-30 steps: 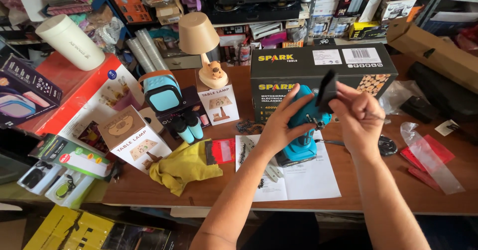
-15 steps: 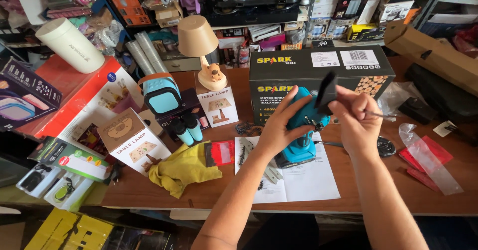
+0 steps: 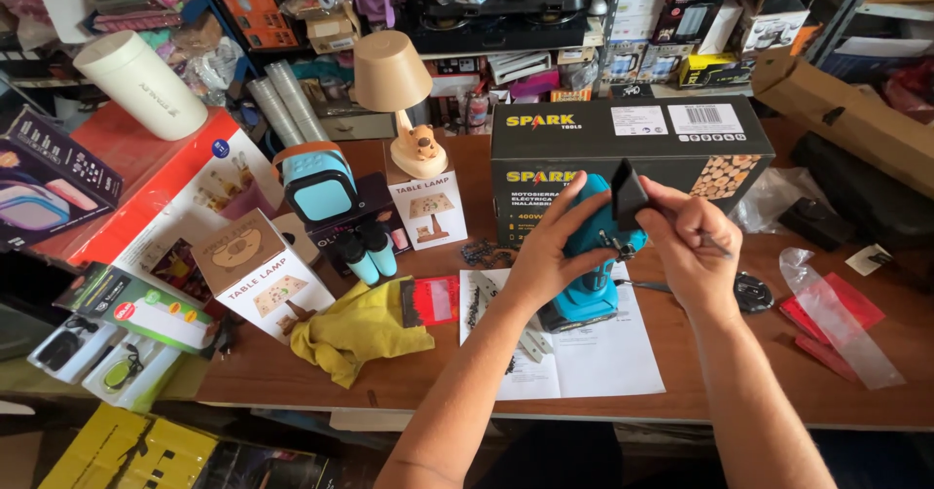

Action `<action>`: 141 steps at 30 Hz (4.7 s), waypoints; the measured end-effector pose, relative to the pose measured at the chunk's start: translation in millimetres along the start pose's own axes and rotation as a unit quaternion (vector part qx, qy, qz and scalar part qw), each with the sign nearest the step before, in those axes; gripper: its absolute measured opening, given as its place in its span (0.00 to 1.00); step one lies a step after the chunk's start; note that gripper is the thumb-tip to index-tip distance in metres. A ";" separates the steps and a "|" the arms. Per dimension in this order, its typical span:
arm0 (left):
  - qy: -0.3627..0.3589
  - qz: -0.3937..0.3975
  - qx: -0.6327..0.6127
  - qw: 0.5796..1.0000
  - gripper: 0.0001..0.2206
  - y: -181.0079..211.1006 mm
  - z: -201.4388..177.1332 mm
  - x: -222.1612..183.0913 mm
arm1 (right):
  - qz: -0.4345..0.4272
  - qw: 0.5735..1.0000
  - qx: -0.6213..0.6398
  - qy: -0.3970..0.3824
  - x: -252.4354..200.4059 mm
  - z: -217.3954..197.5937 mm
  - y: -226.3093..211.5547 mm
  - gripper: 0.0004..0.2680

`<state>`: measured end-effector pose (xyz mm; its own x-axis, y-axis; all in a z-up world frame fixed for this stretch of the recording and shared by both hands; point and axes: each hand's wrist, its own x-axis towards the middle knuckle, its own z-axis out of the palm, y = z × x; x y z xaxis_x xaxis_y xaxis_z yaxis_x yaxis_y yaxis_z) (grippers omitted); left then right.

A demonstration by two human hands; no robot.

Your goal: Assembling a mini electric chainsaw by attaching the guide bar and chain to the motor unit using a screwdriver.

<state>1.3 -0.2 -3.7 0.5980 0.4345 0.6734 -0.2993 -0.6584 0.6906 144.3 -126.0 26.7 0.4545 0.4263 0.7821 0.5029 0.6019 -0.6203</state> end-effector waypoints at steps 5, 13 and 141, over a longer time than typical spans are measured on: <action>0.003 0.007 0.007 1.000 0.30 -1.6 1.5 0.5 | 0.020 0.994 0.098 0.048 -3.6 -3.1 26.8 0.22; 0.012 0.004 0.011 1.000 0.30 -0.3 2.7 -0.1 | 0.132 0.952 0.250 0.118 -8.0 -5.1 24.6 0.19; 0.191 -0.145 -0.158 0.958 0.20 -17.2 10.7 -12.8 | 0.220 0.946 -0.212 0.112 -137.5 -75.3 15.1 0.05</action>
<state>6.7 -1.0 -27.1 0.3925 0.8043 0.4463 -0.4085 -0.2823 0.8680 144.7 -226.4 -94.7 0.8085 0.3909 0.4399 0.4567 0.0547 -0.8879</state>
